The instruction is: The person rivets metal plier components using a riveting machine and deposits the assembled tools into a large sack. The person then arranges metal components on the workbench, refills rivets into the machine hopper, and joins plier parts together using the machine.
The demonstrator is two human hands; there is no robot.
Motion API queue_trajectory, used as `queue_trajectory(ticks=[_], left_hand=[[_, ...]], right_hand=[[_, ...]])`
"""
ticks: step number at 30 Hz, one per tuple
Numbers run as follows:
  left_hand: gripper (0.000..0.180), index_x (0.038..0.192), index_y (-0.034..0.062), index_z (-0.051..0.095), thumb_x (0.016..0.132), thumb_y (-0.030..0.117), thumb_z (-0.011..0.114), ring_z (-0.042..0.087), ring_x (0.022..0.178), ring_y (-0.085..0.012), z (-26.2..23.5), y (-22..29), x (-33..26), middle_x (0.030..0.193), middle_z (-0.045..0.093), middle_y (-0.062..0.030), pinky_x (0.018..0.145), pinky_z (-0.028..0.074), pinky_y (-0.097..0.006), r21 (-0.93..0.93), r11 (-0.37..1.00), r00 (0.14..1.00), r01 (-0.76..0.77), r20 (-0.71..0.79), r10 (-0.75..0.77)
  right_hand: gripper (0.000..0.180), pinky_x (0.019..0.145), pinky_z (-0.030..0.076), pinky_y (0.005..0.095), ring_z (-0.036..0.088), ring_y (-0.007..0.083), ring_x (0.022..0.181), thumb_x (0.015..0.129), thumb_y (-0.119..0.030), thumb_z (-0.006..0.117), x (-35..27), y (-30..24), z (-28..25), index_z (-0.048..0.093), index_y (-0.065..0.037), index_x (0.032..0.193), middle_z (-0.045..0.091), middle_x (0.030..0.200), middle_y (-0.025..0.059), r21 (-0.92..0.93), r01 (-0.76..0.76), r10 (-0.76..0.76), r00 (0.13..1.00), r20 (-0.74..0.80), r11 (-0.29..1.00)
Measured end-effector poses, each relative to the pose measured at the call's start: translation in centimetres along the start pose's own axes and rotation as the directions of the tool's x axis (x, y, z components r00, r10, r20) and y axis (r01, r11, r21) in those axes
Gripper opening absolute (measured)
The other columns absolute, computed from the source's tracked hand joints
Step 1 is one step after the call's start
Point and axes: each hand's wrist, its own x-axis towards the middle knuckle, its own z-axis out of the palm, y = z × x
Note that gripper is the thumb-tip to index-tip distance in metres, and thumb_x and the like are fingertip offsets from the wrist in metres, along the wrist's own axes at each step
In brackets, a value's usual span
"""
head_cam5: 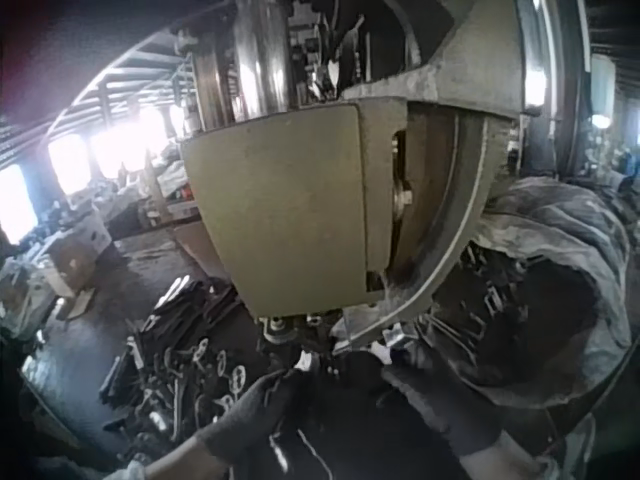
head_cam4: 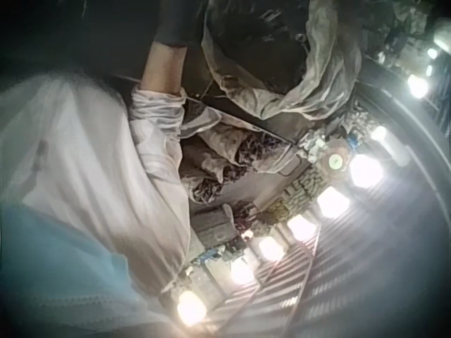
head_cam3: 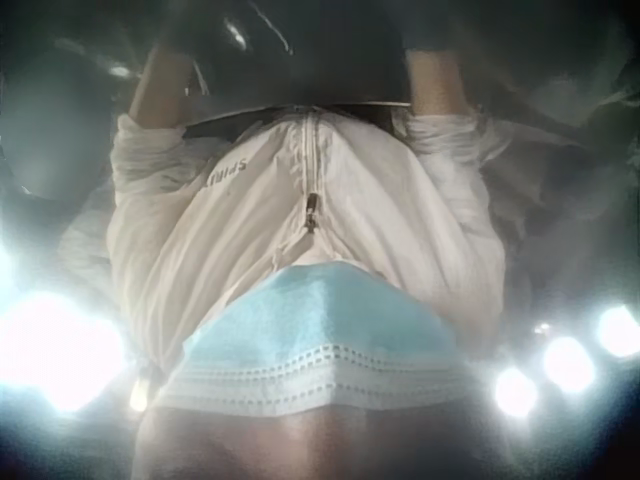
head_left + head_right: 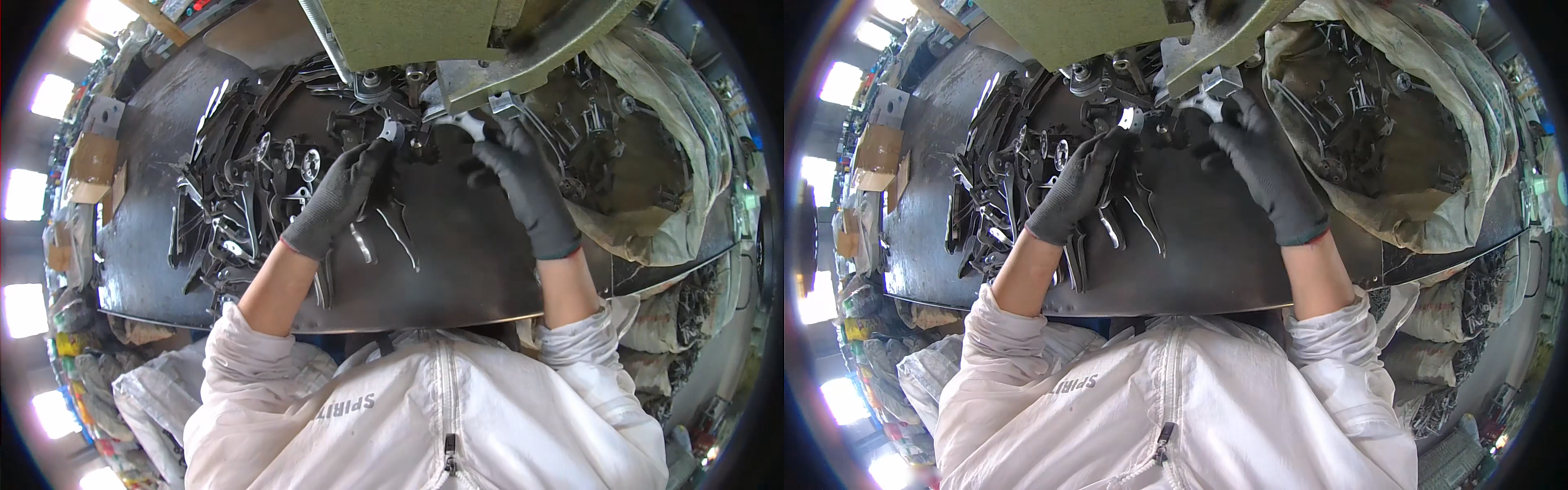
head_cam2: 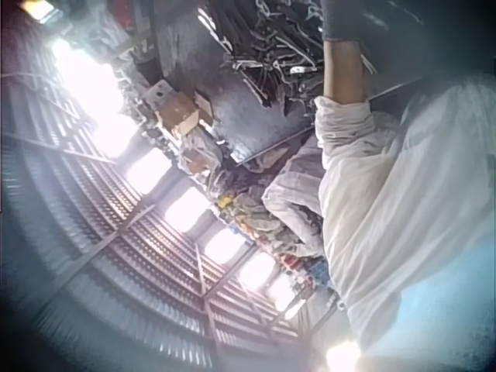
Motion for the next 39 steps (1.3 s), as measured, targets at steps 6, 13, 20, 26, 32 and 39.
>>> queue_trajectory(ticks=[6, 13, 20, 26, 32, 39], left_hand=[[0.045, 0.138, -0.0044, 0.063, 0.113, 0.031, 0.053, 0.069, 0.098, -0.0142, 1.3, 1.3, 1.1, 0.111, 0.074, -0.0089, 0.09, 0.054, -0.029, 0.076, 0.996, 0.997, 0.039, 0.065, -0.044], [0.04, 0.14, -0.0085, 0.059, 0.112, 0.021, 0.054, 0.07, 0.099, -0.0148, 0.4, -0.7, 3.1, 0.11, 0.075, -0.0096, 0.091, 0.056, -0.032, 0.124, 0.99, 0.997, 0.063, 0.028, -0.067], [0.034, 0.123, 0.0022, 0.072, 0.103, 0.029, 0.065, 0.077, 0.089, -0.0305, -3.6, 2.8, 4.9, 0.099, 0.077, -0.0187, 0.077, 0.06, -0.041, 0.769, 0.639, 0.994, -0.031, -0.045, 0.103], [0.034, 0.121, 0.008, 0.076, 0.095, 0.029, 0.067, 0.075, 0.104, -0.0379, -19.0, -0.6, 12.5, 0.11, 0.077, -0.0201, 0.088, 0.059, -0.046, 0.915, 0.391, 0.886, 0.098, -0.259, 0.385], [0.035, 0.122, 0.0078, 0.076, 0.098, 0.027, 0.06, 0.072, 0.115, -0.0414, -25.8, -5.4, 16.1, 0.119, 0.076, -0.0214, 0.096, 0.058, -0.049, 0.947, 0.068, 0.942, 0.313, -0.319, 0.108], [0.031, 0.118, -0.0029, 0.075, 0.098, 0.018, 0.063, 0.076, 0.097, -0.0371, -24.6, -0.9, 11.8, 0.116, 0.077, -0.0229, 0.095, 0.061, -0.045, 0.991, 0.12, 0.98, 0.06, -0.081, 0.181]], right_hand=[[0.024, 0.07, 0.058, 0.0266, 0.073, 0.0137, 0.08, 0.104, -0.018, 0.067, 1.5, 0.9, 1.5, 0.073, 0.0, 0.117, 0.077, 0.099, 0.0081, 0.219, -0.116, 0.13, 0.99, -0.052, 0.969], [0.027, 0.074, 0.057, 0.0267, 0.069, 0.0069, 0.083, 0.102, -0.02, 0.073, 2.5, 2.8, 4.5, 0.074, 0.0, 0.121, 0.076, 0.103, 0.0028, 0.089, -0.116, 0.116, 0.993, 0.005, 0.989], [0.029, 0.069, 0.06, 0.0272, 0.069, 0.0107, 0.08, 0.103, -0.012, 0.067, 2.6, 5.3, 3.3, 0.066, 0.005, 0.126, 0.07, 0.097, 0.0053, 0.09, -0.178, 0.179, 0.984, 0.004, 0.98], [0.027, 0.066, 0.061, 0.0278, 0.068, 0.0107, 0.077, 0.104, -0.012, 0.066, 2.3, 5.5, 3.8, 0.064, 0.005, 0.125, 0.069, 0.097, 0.0064, 0.152, -0.156, 0.159, 0.987, -0.01, 0.976], [0.026, 0.066, 0.059, 0.0253, 0.068, 0.0092, 0.075, 0.104, -0.016, 0.067, 1.6, 2.0, 5.0, 0.066, 0.001, 0.124, 0.071, 0.099, 0.0064, 0.118, -0.121, 0.125, 0.992, -0.027, 0.986], [0.027, 0.066, 0.058, 0.0251, 0.068, 0.0089, 0.075, 0.107, -0.022, 0.066, 1.0, 3.3, 3.3, 0.067, 0.0, 0.121, 0.072, 0.096, 0.0048, 0.045, -0.283, 0.283, 0.959, 0.02, 0.958]])
